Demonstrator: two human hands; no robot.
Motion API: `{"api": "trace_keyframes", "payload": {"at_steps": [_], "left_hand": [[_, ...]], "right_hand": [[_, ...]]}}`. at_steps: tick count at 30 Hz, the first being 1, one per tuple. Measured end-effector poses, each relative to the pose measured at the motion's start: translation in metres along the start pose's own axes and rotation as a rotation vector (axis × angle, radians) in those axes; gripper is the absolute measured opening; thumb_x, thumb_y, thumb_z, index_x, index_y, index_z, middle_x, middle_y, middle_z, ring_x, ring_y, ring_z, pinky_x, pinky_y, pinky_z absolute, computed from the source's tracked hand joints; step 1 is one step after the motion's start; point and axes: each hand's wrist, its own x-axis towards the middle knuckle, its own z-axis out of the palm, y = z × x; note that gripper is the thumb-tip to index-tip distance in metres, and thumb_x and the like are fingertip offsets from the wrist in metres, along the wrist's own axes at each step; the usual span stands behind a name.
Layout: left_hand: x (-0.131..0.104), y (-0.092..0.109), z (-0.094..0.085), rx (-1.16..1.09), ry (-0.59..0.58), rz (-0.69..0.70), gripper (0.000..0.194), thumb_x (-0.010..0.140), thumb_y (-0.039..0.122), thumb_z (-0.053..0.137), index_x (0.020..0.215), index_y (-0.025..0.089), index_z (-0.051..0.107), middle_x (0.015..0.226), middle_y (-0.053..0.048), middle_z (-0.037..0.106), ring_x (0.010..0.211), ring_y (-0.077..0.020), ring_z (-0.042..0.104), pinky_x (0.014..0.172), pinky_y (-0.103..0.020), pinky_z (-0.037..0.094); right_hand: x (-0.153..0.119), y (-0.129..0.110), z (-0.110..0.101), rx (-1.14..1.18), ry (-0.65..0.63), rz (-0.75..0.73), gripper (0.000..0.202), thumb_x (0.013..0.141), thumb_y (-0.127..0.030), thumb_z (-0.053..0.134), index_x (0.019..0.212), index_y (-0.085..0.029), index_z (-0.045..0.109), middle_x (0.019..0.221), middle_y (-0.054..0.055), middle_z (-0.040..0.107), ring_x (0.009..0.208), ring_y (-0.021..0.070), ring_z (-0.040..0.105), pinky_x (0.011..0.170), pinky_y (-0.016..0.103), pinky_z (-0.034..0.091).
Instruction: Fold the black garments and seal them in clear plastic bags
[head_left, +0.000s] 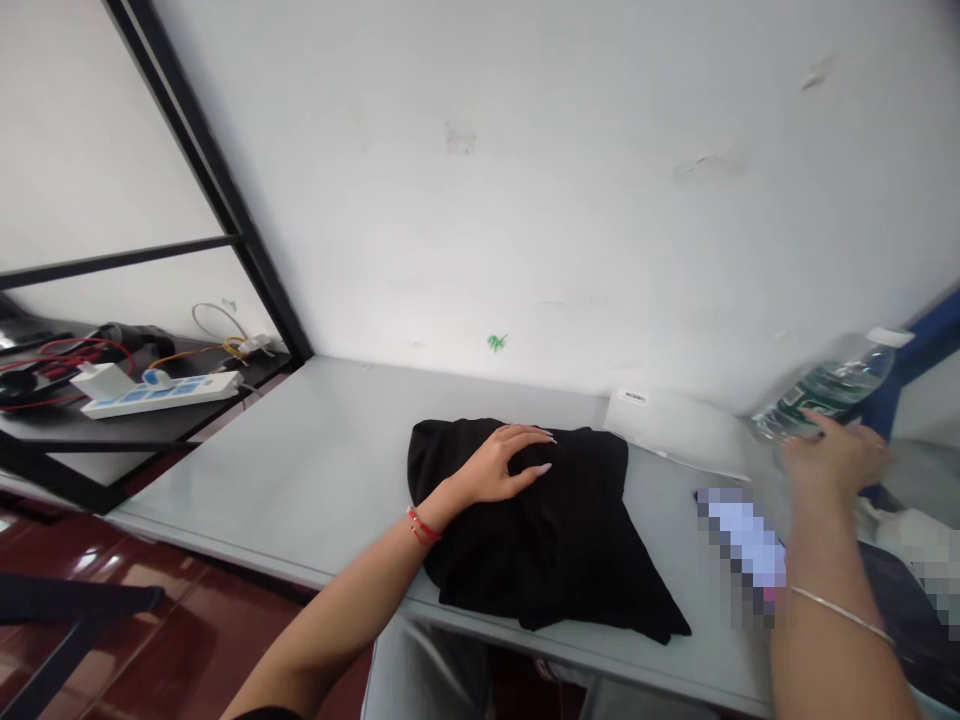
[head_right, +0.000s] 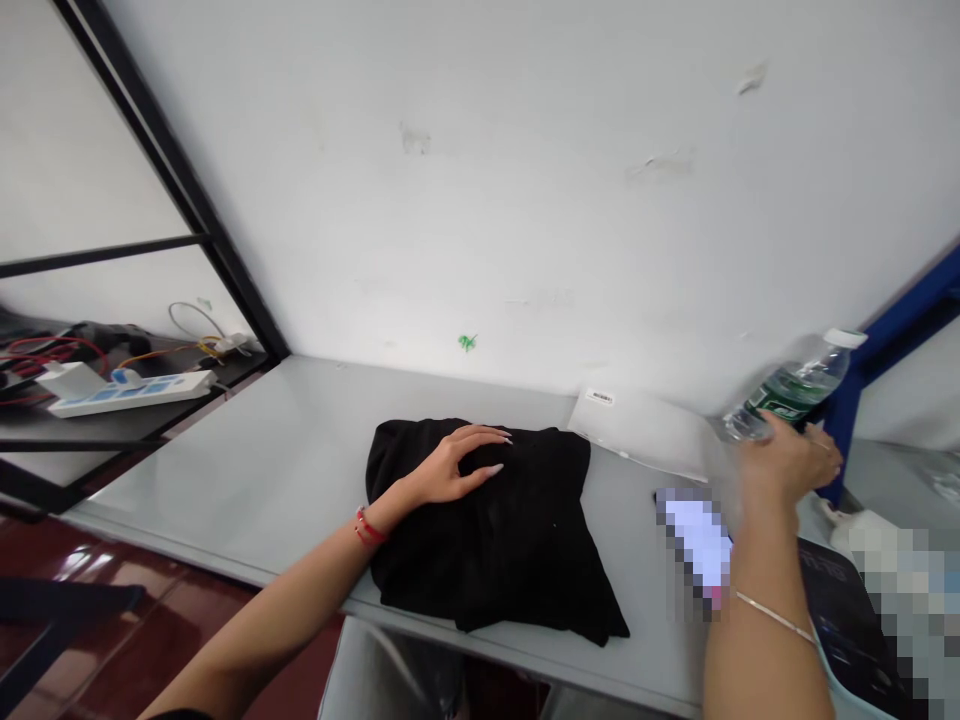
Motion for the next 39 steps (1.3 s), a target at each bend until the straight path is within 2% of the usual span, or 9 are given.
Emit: {"api": "trace_keyframes", "payload": {"at_steps": [3, 9, 13, 16, 19, 23, 27, 36, 39], "left_hand": [[-0.001, -0.002, 0.001, 0.012, -0.025, -0.122, 0.052, 0.079, 0.038, 0.072, 0.126, 0.021, 0.057, 0.126, -0.011, 0.064, 0.119, -0.0276, 0.058, 0.106, -0.044, 0.043], [-0.001, -0.013, 0.004, -0.053, 0.077, -0.251, 0.029, 0.084, 0.035, 0.066, 0.108, 0.019, 0.067, 0.109, -0.008, 0.072, 0.102, -0.0235, 0.068, 0.094, -0.037, 0.052], [0.0, -0.015, 0.003, -0.115, 0.269, -0.312, 0.023, 0.087, 0.039, 0.063, 0.094, 0.019, 0.071, 0.094, -0.005, 0.075, 0.089, -0.0209, 0.07, 0.085, -0.034, 0.055], [0.002, -0.017, 0.002, -0.174, 0.422, -0.365, 0.026, 0.087, 0.042, 0.063, 0.089, 0.017, 0.072, 0.088, -0.005, 0.075, 0.085, -0.0204, 0.07, 0.081, -0.033, 0.055], [0.004, -0.019, 0.001, -0.198, 0.516, -0.442, 0.03, 0.086, 0.045, 0.062, 0.088, 0.017, 0.071, 0.087, -0.006, 0.075, 0.084, -0.0209, 0.07, 0.079, -0.034, 0.056], [0.003, -0.019, -0.002, -0.149, 0.326, -0.489, 0.034, 0.082, 0.049, 0.066, 0.097, 0.018, 0.07, 0.092, -0.006, 0.074, 0.09, -0.0223, 0.069, 0.085, -0.035, 0.054], [-0.001, -0.017, -0.011, -0.215, 0.137, -0.434, 0.056, 0.073, 0.045, 0.078, 0.12, 0.02, 0.061, 0.108, -0.008, 0.071, 0.101, -0.0246, 0.067, 0.093, -0.039, 0.052], [-0.002, -0.023, -0.033, -0.359, -0.065, -0.275, 0.088, 0.059, 0.028, 0.088, 0.138, 0.024, 0.048, 0.124, -0.012, 0.063, 0.119, -0.0294, 0.058, 0.106, -0.046, 0.043], [-0.001, -0.023, -0.038, -0.437, -0.111, -0.257, 0.085, 0.064, 0.024, 0.085, 0.139, 0.023, 0.046, 0.121, -0.012, 0.065, 0.115, -0.028, 0.061, 0.103, -0.044, 0.047]], "right_hand": [[0.007, -0.035, -0.016, 0.113, 0.017, 0.131, 0.049, 0.09, -0.041, 0.043, 0.125, -0.014, 0.063, 0.113, 0.022, 0.058, 0.119, 0.044, 0.047, 0.095, 0.062, 0.037], [-0.026, -0.134, -0.009, 0.054, -0.462, -0.353, 0.068, 0.08, -0.061, 0.056, 0.136, -0.022, 0.053, 0.148, 0.016, 0.041, 0.137, 0.0402, 0.032, 0.107, 0.058, 0.031], [-0.042, -0.134, 0.001, -0.003, -0.524, -0.346, 0.046, 0.087, -0.046, 0.054, 0.129, -0.03, 0.06, 0.151, 0.011, 0.038, 0.139, 0.0393, 0.03, 0.107, 0.061, 0.03], [-0.039, -0.117, 0.002, -0.051, -0.535, -0.26, 0.042, 0.085, -0.029, 0.056, 0.126, -0.024, 0.064, 0.149, 0.016, 0.039, 0.138, 0.0423, 0.03, 0.106, 0.062, 0.031], [-0.034, -0.128, -0.005, 0.07, -0.531, -0.261, 0.05, 0.081, -0.032, 0.061, 0.128, -0.018, 0.061, 0.148, 0.02, 0.038, 0.139, 0.0436, 0.027, 0.107, 0.059, 0.033], [-0.047, -0.189, -0.033, 0.457, -0.606, -0.42, 0.068, 0.082, -0.058, 0.06, 0.14, -0.024, 0.049, 0.153, 0.015, 0.032, 0.143, 0.0367, 0.024, 0.107, 0.054, 0.038], [-0.072, -0.242, -0.064, 0.596, -0.746, -0.698, 0.099, 0.068, -0.068, 0.069, 0.149, -0.024, 0.034, 0.16, 0.014, 0.018, 0.146, 0.0382, 0.013, 0.112, 0.058, 0.03], [-0.08, -0.254, -0.078, 0.588, -0.803, -0.81, 0.106, 0.07, -0.068, 0.067, 0.151, -0.014, 0.027, 0.161, 0.02, 0.008, 0.147, 0.0398, 0.005, 0.114, 0.061, 0.023], [-0.082, -0.259, -0.078, 0.586, -0.673, -0.776, 0.069, 0.083, -0.046, 0.063, 0.143, -0.016, 0.045, 0.16, 0.016, 0.017, 0.147, 0.0371, 0.011, 0.115, 0.059, 0.025]]}}
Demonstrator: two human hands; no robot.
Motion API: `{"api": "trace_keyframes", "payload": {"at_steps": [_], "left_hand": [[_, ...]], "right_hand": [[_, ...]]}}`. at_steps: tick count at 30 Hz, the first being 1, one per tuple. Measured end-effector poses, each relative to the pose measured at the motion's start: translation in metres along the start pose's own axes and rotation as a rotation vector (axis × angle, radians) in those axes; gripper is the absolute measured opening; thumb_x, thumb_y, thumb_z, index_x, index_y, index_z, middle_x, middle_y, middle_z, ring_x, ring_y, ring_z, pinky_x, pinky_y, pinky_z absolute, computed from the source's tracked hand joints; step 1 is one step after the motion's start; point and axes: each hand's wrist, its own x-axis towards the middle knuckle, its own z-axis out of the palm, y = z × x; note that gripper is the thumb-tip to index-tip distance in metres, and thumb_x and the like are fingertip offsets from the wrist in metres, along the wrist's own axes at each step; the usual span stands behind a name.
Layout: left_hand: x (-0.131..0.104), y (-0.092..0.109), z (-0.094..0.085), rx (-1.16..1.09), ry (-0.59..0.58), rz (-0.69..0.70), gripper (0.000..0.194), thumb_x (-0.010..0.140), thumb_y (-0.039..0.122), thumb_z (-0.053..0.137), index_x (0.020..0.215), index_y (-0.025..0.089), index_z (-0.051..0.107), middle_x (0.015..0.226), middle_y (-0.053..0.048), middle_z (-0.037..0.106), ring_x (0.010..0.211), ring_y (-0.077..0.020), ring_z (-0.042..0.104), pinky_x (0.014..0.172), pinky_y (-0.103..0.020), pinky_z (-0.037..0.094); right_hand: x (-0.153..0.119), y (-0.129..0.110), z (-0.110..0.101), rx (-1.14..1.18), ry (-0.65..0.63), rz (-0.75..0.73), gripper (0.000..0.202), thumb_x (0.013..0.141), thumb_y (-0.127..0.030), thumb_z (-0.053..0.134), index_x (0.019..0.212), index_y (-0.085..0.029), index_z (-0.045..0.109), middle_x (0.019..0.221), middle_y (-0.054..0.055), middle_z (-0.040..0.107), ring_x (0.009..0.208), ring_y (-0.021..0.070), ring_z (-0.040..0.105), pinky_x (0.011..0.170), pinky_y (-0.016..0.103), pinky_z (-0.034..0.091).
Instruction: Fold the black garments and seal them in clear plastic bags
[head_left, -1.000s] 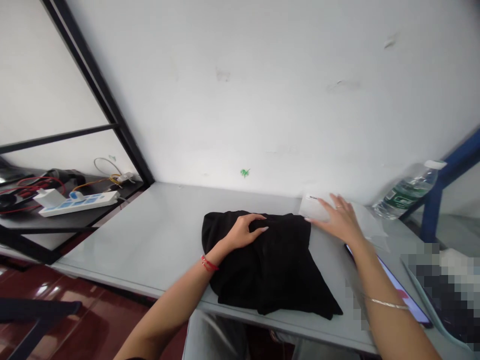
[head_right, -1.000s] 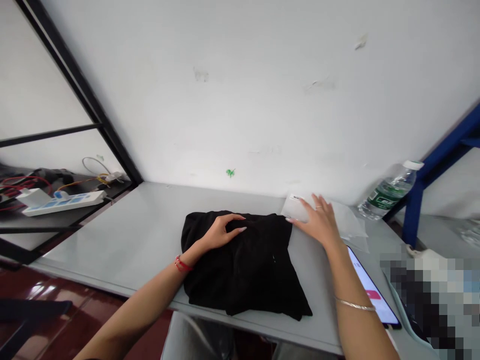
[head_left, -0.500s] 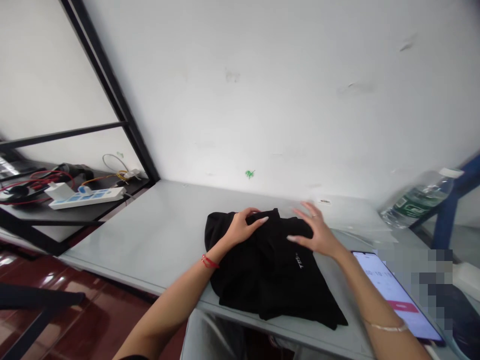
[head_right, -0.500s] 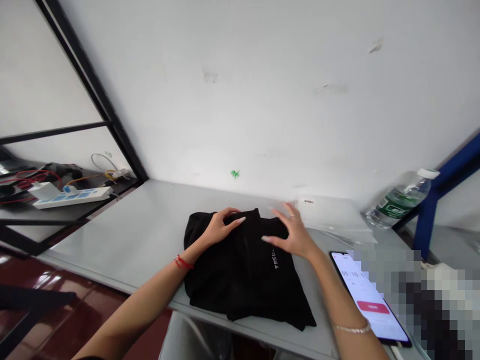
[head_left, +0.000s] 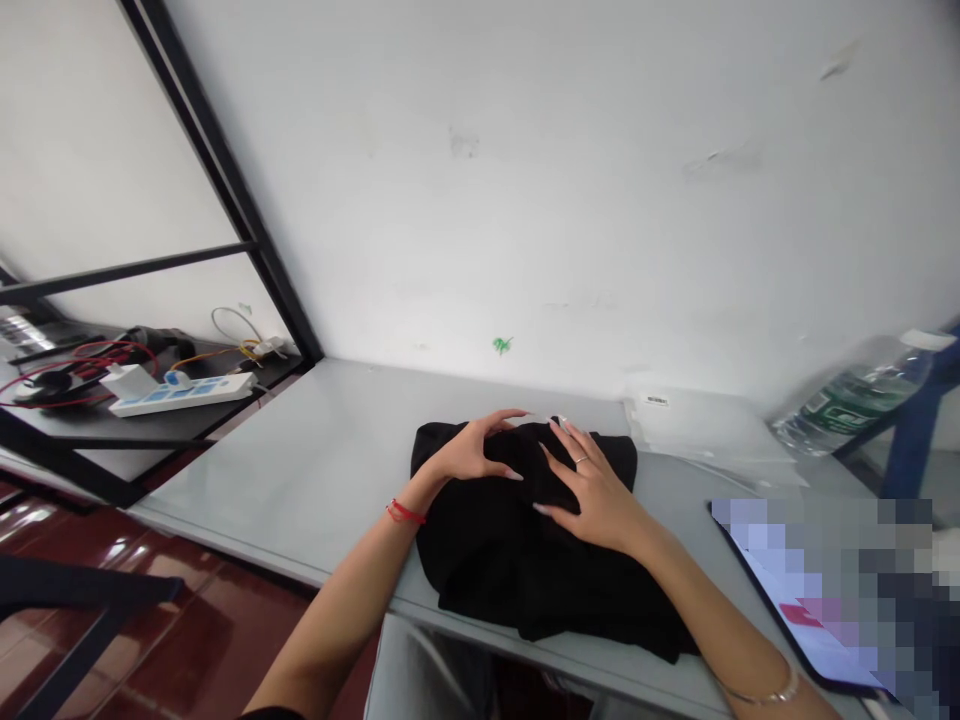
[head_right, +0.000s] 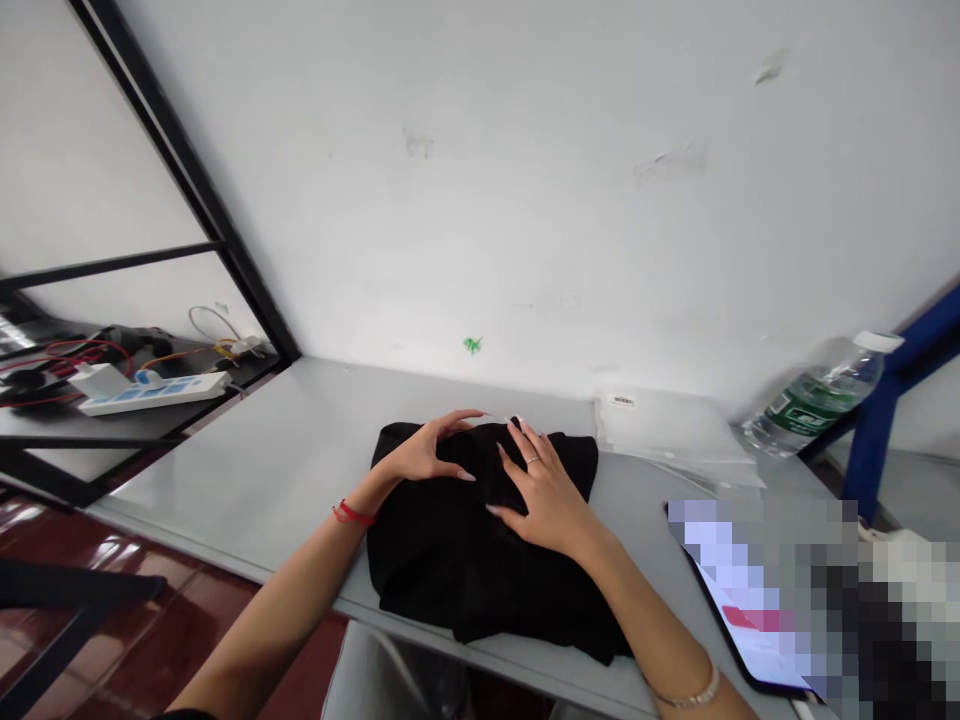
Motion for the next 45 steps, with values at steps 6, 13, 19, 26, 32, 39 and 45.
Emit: {"api": "trace_keyframes", "payload": {"at_steps": [6, 13, 19, 26, 32, 39, 45], "left_hand": [[0.0, 0.0, -0.008, -0.096, 0.157, -0.049, 0.063, 0.072, 0.028, 0.08, 0.129, 0.019, 0.055, 0.107, -0.01, 0.071, 0.102, -0.0248, 0.068, 0.094, -0.038, 0.053], [-0.002, 0.013, -0.018, -0.244, 0.501, -0.111, 0.053, 0.069, 0.037, 0.081, 0.115, 0.018, 0.064, 0.085, -0.004, 0.074, 0.079, -0.0184, 0.071, 0.075, -0.029, 0.057], [0.002, 0.009, -0.018, -0.019, 0.671, -0.149, 0.045, 0.074, 0.042, 0.075, 0.11, 0.017, 0.065, 0.09, -0.006, 0.073, 0.075, -0.0174, 0.069, 0.077, -0.032, 0.055], [-0.003, 0.009, -0.006, 0.656, 0.324, -0.133, 0.064, 0.071, 0.052, 0.076, 0.128, 0.026, 0.057, 0.138, -0.011, 0.053, 0.13, -0.0316, 0.046, 0.11, -0.052, 0.034], [-0.009, 0.006, -0.018, 0.854, 0.153, -0.341, 0.046, 0.073, 0.029, 0.071, 0.117, 0.024, 0.064, 0.136, -0.011, 0.054, 0.126, -0.0344, 0.049, 0.109, -0.058, 0.03], [-0.006, 0.003, -0.037, 0.836, 0.509, -0.293, 0.032, 0.07, 0.007, 0.056, 0.096, 0.022, 0.068, 0.12, -0.007, 0.065, 0.116, -0.0266, 0.057, 0.108, -0.052, 0.035], [-0.006, -0.006, -0.034, 0.886, 0.641, -0.386, 0.025, 0.078, 0.011, 0.055, 0.096, 0.022, 0.069, 0.117, -0.008, 0.066, 0.112, -0.0291, 0.058, 0.104, -0.055, 0.036]], "right_hand": [[0.002, 0.019, -0.008, 0.015, 0.355, 0.086, 0.03, 0.092, -0.023, 0.047, 0.109, -0.019, 0.071, 0.145, 0.013, 0.045, 0.139, 0.0328, 0.034, 0.111, 0.055, 0.037], [0.001, 0.024, -0.037, -0.001, 0.864, 0.169, 0.014, 0.087, -0.025, 0.054, 0.085, -0.021, 0.067, 0.111, 0.011, 0.064, 0.116, 0.0311, 0.057, 0.097, 0.054, 0.048], [-0.003, 0.038, -0.033, -0.044, 0.852, 0.344, 0.011, 0.081, -0.025, 0.054, 0.084, -0.021, 0.064, 0.109, 0.012, 0.062, 0.111, 0.0319, 0.056, 0.091, 0.051, 0.05], [-0.008, 0.052, -0.015, -0.199, 0.321, 0.335, 0.044, 0.081, -0.029, 0.056, 0.124, -0.019, 0.059, 0.145, 0.017, 0.034, 0.138, 0.0413, 0.026, 0.105, 0.061, 0.036], [-0.006, 0.036, -0.004, -0.091, 0.063, 0.109, 0.032, 0.079, -0.025, 0.059, 0.11, -0.025, 0.069, 0.154, 0.008, 0.03, 0.143, 0.0386, 0.02, 0.11, 0.058, 0.033], [0.0, 0.042, -0.018, 0.02, 0.687, 0.26, 0.016, 0.086, -0.024, 0.054, 0.076, -0.021, 0.066, 0.106, 0.01, 0.067, 0.109, 0.027, 0.059, 0.095, 0.046, 0.049], [-0.004, 0.055, -0.029, -0.073, 0.863, 0.417, 0.024, 0.085, -0.033, 0.057, 0.064, -0.021, 0.063, 0.094, 0.009, 0.069, 0.097, 0.0261, 0.06, 0.083, 0.043, 0.052]]}}
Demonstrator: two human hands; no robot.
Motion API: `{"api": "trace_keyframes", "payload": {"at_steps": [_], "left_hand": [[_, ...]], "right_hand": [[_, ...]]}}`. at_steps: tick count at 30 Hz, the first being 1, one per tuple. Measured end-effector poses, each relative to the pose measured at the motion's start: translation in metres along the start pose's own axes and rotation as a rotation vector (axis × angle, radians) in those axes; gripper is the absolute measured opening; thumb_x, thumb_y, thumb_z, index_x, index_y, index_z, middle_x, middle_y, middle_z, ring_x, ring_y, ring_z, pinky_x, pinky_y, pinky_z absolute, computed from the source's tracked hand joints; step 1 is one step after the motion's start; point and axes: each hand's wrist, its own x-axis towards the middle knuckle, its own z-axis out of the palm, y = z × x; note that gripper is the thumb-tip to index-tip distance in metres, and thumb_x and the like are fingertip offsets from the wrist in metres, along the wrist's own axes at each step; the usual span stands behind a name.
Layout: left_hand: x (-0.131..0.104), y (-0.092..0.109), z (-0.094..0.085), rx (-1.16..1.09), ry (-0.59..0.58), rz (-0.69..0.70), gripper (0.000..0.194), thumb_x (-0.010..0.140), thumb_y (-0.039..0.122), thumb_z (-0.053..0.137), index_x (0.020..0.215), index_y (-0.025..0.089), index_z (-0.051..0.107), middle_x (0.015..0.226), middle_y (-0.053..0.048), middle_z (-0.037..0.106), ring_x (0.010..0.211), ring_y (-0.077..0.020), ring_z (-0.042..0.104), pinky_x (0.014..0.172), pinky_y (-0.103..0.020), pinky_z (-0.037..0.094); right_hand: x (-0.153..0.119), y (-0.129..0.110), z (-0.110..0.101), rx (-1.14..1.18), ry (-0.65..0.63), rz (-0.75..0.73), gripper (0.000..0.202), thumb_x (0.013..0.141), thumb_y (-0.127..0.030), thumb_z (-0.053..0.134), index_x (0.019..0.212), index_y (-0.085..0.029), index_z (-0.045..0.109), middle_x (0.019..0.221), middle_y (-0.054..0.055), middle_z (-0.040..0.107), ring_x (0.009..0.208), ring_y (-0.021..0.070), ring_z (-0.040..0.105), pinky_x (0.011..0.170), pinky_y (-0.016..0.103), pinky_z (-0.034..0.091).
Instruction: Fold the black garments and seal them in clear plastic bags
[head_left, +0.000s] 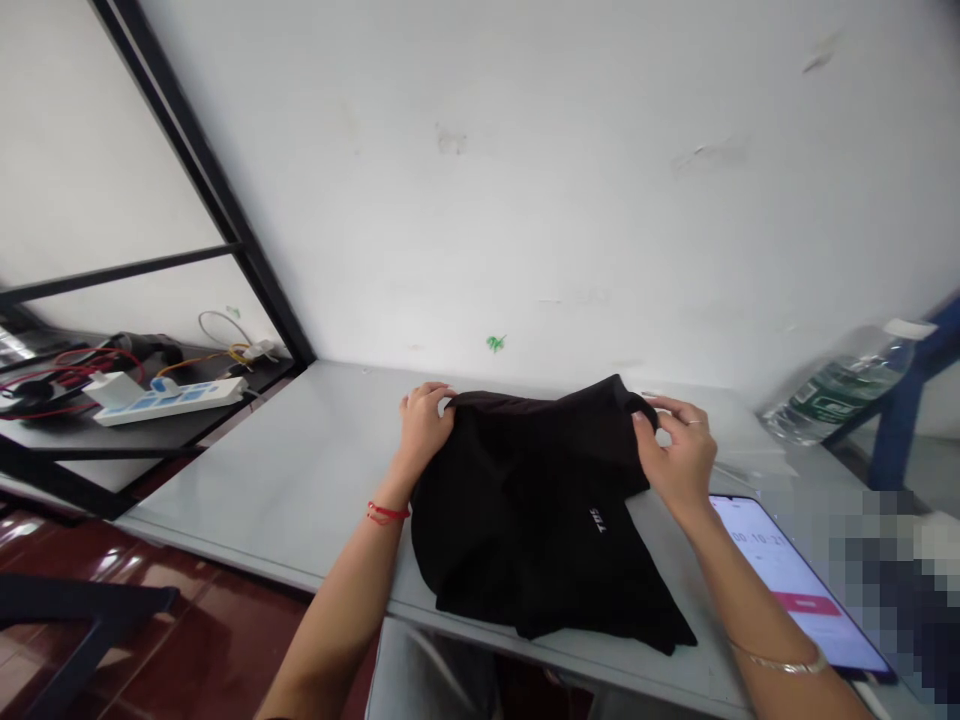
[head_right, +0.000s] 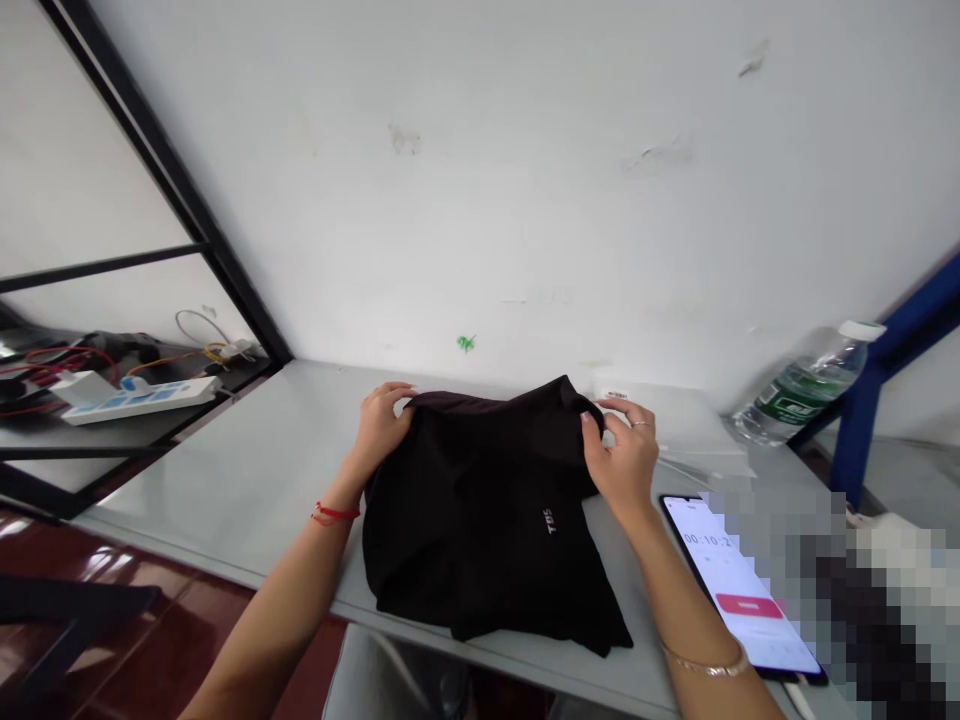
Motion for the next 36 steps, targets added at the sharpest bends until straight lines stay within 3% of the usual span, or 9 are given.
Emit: {"api": "trace_keyframes", "payload": {"at_steps": [4, 9, 13, 19, 22, 25, 28, 31, 36], "left_hand": [[0.0, -0.004, 0.007, 0.054, -0.028, -0.063, 0.018, 0.08, 0.012, 0.054, 0.088, 0.019, 0.068, 0.116, -0.011, 0.065, 0.111, -0.033, 0.058, 0.099, -0.057, 0.039], [0.002, 0.002, -0.004, -0.313, 0.194, 0.019, 0.017, 0.085, 0.013, 0.044, 0.088, 0.019, 0.059, 0.088, -0.005, 0.07, 0.086, -0.0207, 0.065, 0.082, -0.035, 0.05], [-0.006, 0.014, -0.038, -0.406, 0.305, 0.106, 0.011, 0.088, 0.021, 0.044, 0.09, 0.021, 0.055, 0.075, -0.001, 0.067, 0.071, -0.016, 0.063, 0.069, -0.027, 0.049], [-0.007, 0.031, -0.113, -0.182, 0.406, 0.275, 0.012, 0.088, 0.024, 0.046, 0.09, 0.021, 0.057, 0.076, -0.001, 0.064, 0.076, -0.0167, 0.063, 0.077, -0.031, 0.05], [0.006, 0.034, -0.132, -0.072, 0.389, 0.318, 0.014, 0.088, 0.027, 0.047, 0.087, 0.021, 0.059, 0.067, 0.001, 0.06, 0.071, -0.0165, 0.061, 0.079, -0.031, 0.049], [0.023, 0.026, -0.127, 0.003, 0.244, 0.316, 0.018, 0.09, 0.032, 0.047, 0.086, 0.021, 0.061, 0.059, 0.003, 0.054, 0.061, -0.0153, 0.057, 0.072, -0.029, 0.048], [0.032, 0.006, -0.104, 0.086, -0.065, 0.233, 0.02, 0.088, 0.037, 0.053, 0.092, 0.02, 0.062, 0.061, 0.002, 0.058, 0.06, -0.016, 0.058, 0.066, -0.027, 0.047], [0.024, -0.012, -0.081, 0.221, -0.298, 0.151, 0.037, 0.079, 0.038, 0.067, 0.11, 0.018, 0.061, 0.093, -0.006, 0.068, 0.083, -0.022, 0.065, 0.077, -0.033, 0.05], [-0.016, 0.002, -0.055, 0.281, -0.257, 0.179, 0.045, 0.091, 0.04, 0.054, 0.132, 0.02, 0.05, 0.134, -0.016, 0.054, 0.125, -0.0318, 0.05, 0.104, -0.055, 0.036]], "right_hand": [[0.0, 0.008, 0.002, -0.074, 0.001, -0.015, 0.024, 0.084, -0.033, 0.058, 0.065, -0.02, 0.063, 0.101, 0.011, 0.068, 0.101, 0.0279, 0.057, 0.085, 0.045, 0.051], [0.013, -0.001, -0.015, -0.039, 0.16, -0.077, 0.016, 0.084, -0.03, 0.057, 0.074, -0.02, 0.064, 0.104, 0.011, 0.066, 0.105, 0.0278, 0.058, 0.09, 0.046, 0.049], [0.025, -0.025, -0.045, 0.005, 0.279, -0.146, 0.008, 0.082, -0.024, 0.059, 0.079, -0.021, 0.065, 0.104, 0.011, 0.066, 0.107, 0.0324, 0.06, 0.091, 0.052, 0.049], [0.038, -0.062, -0.093, 0.083, 0.338, -0.162, 0.009, 0.081, -0.022, 0.06, 0.08, -0.025, 0.068, 0.113, 0.009, 0.063, 0.114, 0.0397, 0.056, 0.097, 0.06, 0.044], [0.047, -0.069, -0.1, 0.069, 0.312, -0.093, 0.015, 0.083, -0.026, 0.06, 0.069, -0.026, 0.063, 0.113, 0.009, 0.064, 0.114, 0.0389, 0.056, 0.095, 0.059, 0.045], [0.049, -0.055, -0.085, -0.006, 0.167, -0.045, 0.027, 0.084, -0.034, 0.06, 0.059, -0.025, 0.055, 0.103, 0.01, 0.068, 0.101, 0.0334, 0.061, 0.09, 0.054, 0.047], [0.035, -0.024, -0.055, -0.1, -0.034, -0.029, 0.032, 0.082, -0.044, 0.057, 0.059, -0.023, 0.055, 0.09, 0.011, 0.067, 0.09, 0.0304, 0.062, 0.086, 0.052, 0.05], [0.007, 0.007, -0.027, -0.239, -0.255, -0.026, 0.034, 0.082, -0.048, 0.054, 0.09, -0.017, 0.066, 0.099, 0.017, 0.064, 0.109, 0.0362, 0.056, 0.09, 0.056, 0.047], [-0.028, -0.001, -0.007, -0.203, -0.5, -0.042, 0.058, 0.089, -0.056, 0.045, 0.123, -0.011, 0.058, 0.13, 0.024, 0.053, 0.131, 0.0392, 0.042, 0.101, 0.056, 0.042]]}}
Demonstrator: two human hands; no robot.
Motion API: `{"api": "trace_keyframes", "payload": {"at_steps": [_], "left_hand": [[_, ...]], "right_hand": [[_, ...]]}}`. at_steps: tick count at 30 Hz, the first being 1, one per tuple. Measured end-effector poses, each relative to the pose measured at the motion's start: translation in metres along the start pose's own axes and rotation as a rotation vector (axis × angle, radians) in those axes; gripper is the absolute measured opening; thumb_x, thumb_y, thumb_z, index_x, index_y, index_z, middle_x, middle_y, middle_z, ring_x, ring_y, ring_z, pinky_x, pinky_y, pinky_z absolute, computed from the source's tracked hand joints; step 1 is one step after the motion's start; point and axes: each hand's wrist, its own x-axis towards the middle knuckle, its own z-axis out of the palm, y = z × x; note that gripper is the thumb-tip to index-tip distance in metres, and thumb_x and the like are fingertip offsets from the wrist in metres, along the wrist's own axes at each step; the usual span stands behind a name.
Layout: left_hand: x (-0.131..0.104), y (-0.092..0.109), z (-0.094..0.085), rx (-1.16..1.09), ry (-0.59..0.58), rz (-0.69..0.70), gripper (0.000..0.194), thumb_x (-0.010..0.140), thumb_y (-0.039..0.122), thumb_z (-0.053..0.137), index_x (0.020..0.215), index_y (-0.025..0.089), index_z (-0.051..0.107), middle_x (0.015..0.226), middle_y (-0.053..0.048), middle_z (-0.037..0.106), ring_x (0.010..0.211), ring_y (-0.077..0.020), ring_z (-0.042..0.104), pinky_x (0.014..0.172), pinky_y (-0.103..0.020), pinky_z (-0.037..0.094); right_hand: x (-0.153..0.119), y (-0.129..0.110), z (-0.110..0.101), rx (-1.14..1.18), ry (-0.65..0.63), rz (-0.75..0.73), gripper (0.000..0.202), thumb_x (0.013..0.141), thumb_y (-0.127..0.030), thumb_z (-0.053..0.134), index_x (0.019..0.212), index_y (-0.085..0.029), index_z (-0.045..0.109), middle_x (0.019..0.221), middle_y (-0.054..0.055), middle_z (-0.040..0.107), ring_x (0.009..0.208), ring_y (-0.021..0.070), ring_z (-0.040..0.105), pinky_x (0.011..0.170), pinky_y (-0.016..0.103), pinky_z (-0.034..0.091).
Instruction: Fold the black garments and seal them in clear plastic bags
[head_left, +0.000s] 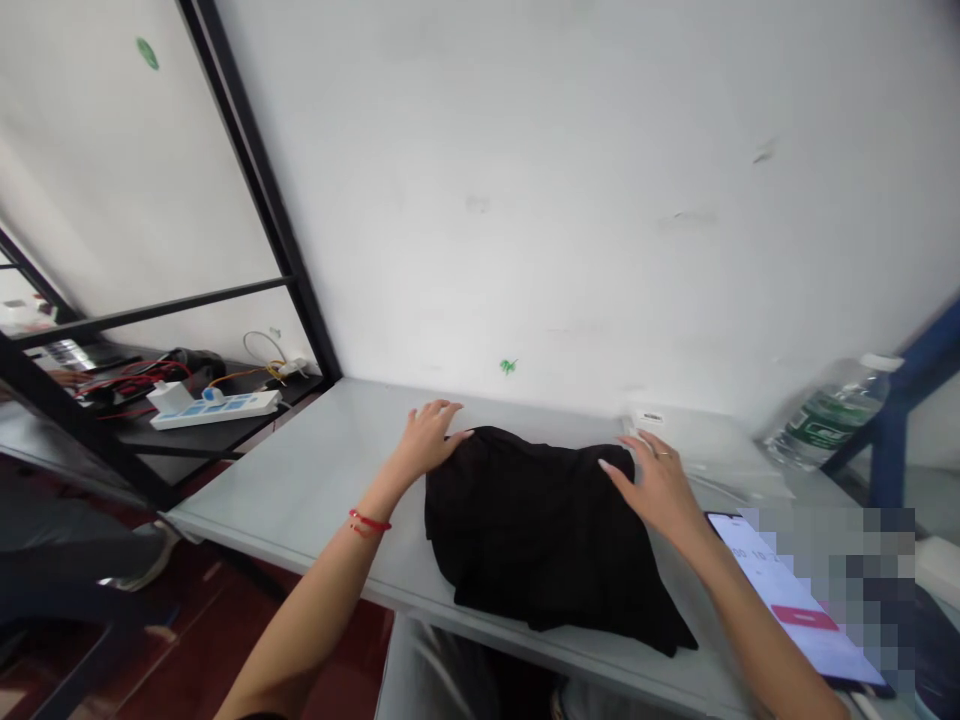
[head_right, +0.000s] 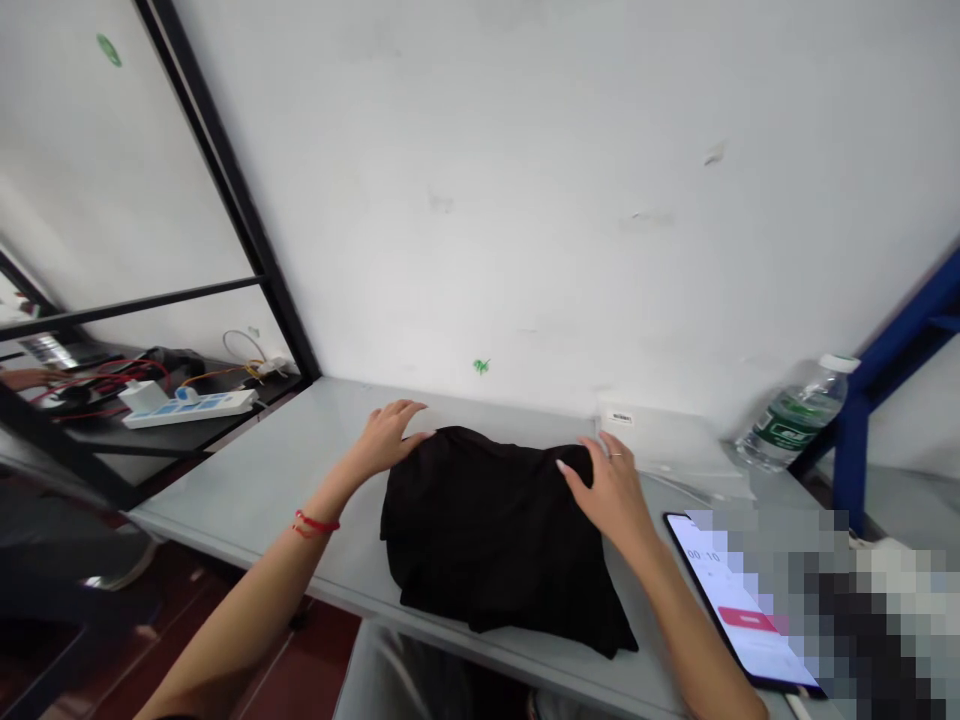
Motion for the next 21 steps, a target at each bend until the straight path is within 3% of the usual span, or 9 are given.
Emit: {"api": "trace_keyframes", "payload": {"at_steps": [2, 5, 8, 12, 16, 21], "left_hand": [[-0.013, 0.025, 0.015, -0.024, 0.016, 0.047, 0.055, 0.094, 0.051, 0.046, 0.141, 0.023, 0.042, 0.147, -0.017, 0.042, 0.137, -0.0351, 0.037, 0.108, -0.065, 0.026], [-0.031, 0.056, 0.047, -0.052, -0.065, 0.156, 0.074, 0.086, 0.069, 0.045, 0.149, 0.033, 0.031, 0.158, -0.014, 0.023, 0.145, -0.0426, 0.015, 0.106, -0.075, 0.015], [-0.039, 0.069, 0.077, -0.061, -0.123, 0.217, 0.075, 0.083, 0.072, 0.047, 0.148, 0.037, 0.034, 0.16, -0.012, 0.02, 0.145, -0.0455, 0.01, 0.104, -0.078, 0.004], [-0.027, 0.065, 0.094, -0.074, -0.116, 0.228, 0.073, 0.083, 0.071, 0.047, 0.147, 0.036, 0.036, 0.159, -0.011, 0.021, 0.145, -0.0448, 0.011, 0.104, -0.078, -0.001], [0.006, 0.06, 0.099, -0.056, -0.113, 0.23, 0.07, 0.085, 0.069, 0.048, 0.145, 0.035, 0.04, 0.159, -0.01, 0.024, 0.145, -0.0431, 0.015, 0.104, -0.078, 0.001], [0.042, 0.06, 0.11, -0.041, -0.112, 0.181, 0.068, 0.087, 0.066, 0.047, 0.146, 0.033, 0.039, 0.157, -0.009, 0.029, 0.145, -0.0395, 0.018, 0.107, -0.076, 0.0]], "right_hand": [[-0.005, -0.024, 0.003, 0.022, -0.156, -0.075, 0.067, 0.09, -0.062, 0.041, 0.139, -0.015, 0.047, 0.147, 0.022, 0.041, 0.139, 0.0395, 0.031, 0.105, 0.058, 0.037], [-0.014, -0.059, 0.009, 0.047, -0.419, -0.268, 0.069, 0.091, -0.066, 0.037, 0.152, -0.036, 0.024, 0.161, 0.006, 0.021, 0.147, 0.0378, 0.01, 0.112, 0.065, 0.02], [-0.023, -0.074, 0.023, 0.076, -0.628, -0.346, 0.071, 0.09, -0.069, 0.033, 0.152, -0.041, 0.012, 0.162, 0.001, 0.014, 0.147, 0.0372, 0.004, 0.112, 0.069, 0.014], [-0.019, -0.065, 0.042, 0.069, -0.677, -0.329, 0.075, 0.089, -0.071, 0.034, 0.152, -0.039, 0.01, 0.162, 0.002, 0.012, 0.147, 0.0361, 0.001, 0.112, 0.07, 0.009], [0.009, -0.051, 0.057, 0.072, -0.681, -0.306, 0.076, 0.088, -0.073, 0.032, 0.152, -0.038, 0.012, 0.161, 0.002, 0.014, 0.148, 0.0344, 0.005, 0.113, 0.068, 0.008], [0.039, -0.041, 0.071, 0.076, -0.65, -0.267, 0.085, 0.088, -0.075, 0.029, 0.154, -0.025, 0.013, 0.161, 0.006, 0.016, 0.148, 0.0298, 0.009, 0.117, 0.061, 0.011]]}}
